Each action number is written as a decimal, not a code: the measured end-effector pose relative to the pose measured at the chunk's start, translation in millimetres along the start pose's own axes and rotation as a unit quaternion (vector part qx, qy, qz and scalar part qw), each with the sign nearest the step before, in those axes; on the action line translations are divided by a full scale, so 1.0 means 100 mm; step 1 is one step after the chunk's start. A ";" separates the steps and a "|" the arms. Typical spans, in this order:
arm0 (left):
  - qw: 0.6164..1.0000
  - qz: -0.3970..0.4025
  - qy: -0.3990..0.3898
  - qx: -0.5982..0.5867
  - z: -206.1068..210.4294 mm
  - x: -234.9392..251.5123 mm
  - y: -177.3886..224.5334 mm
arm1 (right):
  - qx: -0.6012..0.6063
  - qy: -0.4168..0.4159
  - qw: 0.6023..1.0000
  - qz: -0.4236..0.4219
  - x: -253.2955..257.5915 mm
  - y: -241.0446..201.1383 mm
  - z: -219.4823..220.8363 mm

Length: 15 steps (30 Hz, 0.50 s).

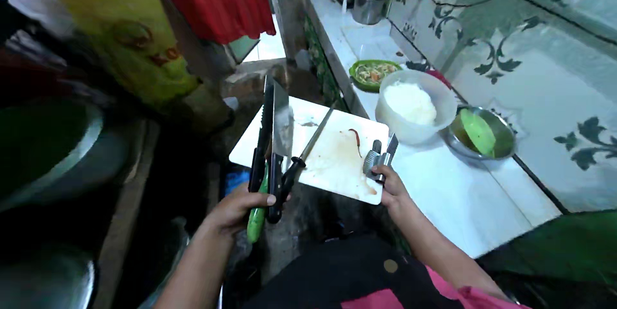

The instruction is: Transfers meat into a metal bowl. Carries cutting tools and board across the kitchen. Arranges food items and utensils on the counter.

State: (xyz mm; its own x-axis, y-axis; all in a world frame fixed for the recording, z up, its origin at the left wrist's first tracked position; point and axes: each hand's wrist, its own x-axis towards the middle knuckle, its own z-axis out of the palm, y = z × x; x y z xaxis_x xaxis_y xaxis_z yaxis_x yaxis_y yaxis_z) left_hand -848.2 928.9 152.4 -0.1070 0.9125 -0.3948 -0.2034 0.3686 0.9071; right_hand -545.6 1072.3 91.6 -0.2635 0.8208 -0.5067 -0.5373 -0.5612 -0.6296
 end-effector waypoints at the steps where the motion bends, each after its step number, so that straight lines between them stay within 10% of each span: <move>1: 1.000 0.002 0.009 -0.001 -0.08 0.23 0.15 | -0.002 -0.005 1.000 -0.001 0.25 -0.12 0.17; 15: 0.996 0.026 -0.055 0.070 -1.41 3.24 1.87 | 0.078 0.016 0.995 -0.064 3.06 -0.71 1.77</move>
State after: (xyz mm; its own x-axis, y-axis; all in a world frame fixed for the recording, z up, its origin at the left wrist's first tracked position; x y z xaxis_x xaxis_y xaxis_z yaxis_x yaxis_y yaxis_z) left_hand -1058.6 1268.7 173.3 -0.0052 0.9424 -0.3345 -0.0628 0.3336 0.9406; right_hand -730.0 1382.4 85.9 -0.1608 0.8791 -0.4487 -0.6833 -0.4272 -0.5921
